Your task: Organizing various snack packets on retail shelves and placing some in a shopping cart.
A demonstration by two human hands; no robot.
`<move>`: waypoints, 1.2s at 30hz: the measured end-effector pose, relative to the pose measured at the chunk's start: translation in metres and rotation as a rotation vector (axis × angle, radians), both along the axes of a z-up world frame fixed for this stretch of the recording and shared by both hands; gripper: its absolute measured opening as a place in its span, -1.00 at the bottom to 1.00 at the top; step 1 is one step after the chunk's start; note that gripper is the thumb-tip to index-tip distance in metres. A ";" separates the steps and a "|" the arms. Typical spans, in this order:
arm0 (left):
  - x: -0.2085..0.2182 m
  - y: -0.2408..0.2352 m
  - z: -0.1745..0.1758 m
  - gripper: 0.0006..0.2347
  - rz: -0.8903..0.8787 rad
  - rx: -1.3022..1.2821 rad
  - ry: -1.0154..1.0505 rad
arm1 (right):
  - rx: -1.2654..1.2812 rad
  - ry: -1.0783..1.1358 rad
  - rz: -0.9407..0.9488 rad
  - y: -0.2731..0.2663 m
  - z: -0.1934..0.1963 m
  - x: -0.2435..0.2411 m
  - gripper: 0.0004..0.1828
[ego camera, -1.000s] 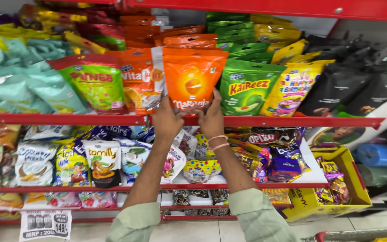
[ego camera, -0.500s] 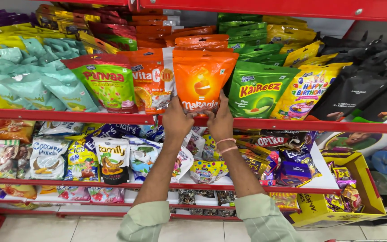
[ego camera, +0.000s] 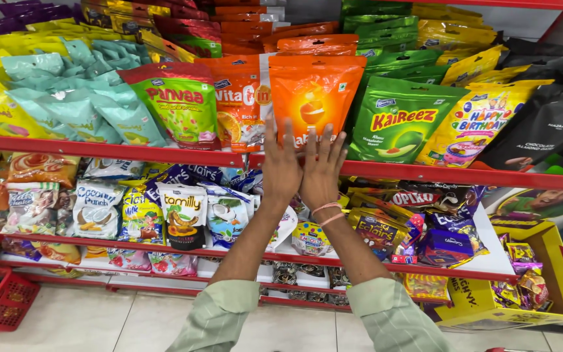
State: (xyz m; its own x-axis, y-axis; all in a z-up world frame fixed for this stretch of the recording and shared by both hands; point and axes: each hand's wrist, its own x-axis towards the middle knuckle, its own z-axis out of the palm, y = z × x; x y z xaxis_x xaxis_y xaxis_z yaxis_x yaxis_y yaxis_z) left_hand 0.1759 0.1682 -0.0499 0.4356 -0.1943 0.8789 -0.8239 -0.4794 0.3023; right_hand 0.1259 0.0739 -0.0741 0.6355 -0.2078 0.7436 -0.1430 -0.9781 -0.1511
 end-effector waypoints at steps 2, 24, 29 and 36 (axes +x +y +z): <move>0.006 0.002 -0.014 -0.33 0.004 0.098 -0.089 | -0.054 0.076 -0.044 0.001 -0.004 -0.001 -0.18; -0.029 0.003 -0.045 -0.38 -0.006 0.423 0.070 | -0.231 0.185 -0.010 -0.013 -0.021 -0.034 -0.20; -0.037 0.004 -0.031 -0.37 0.027 0.427 0.033 | -0.271 0.194 -0.034 -0.009 -0.010 -0.040 -0.18; -0.040 0.001 -0.015 -0.39 0.079 0.461 0.006 | -0.245 0.153 -0.028 -0.009 0.003 -0.044 -0.17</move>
State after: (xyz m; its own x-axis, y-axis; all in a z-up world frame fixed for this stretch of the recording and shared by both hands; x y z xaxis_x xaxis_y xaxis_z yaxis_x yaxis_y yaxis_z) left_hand 0.1363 0.1694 -0.0649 0.4695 -0.5297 0.7064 -0.7782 -0.6262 0.0475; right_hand 0.0819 0.0644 -0.0710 0.7406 -0.0531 0.6698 -0.1734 -0.9782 0.1143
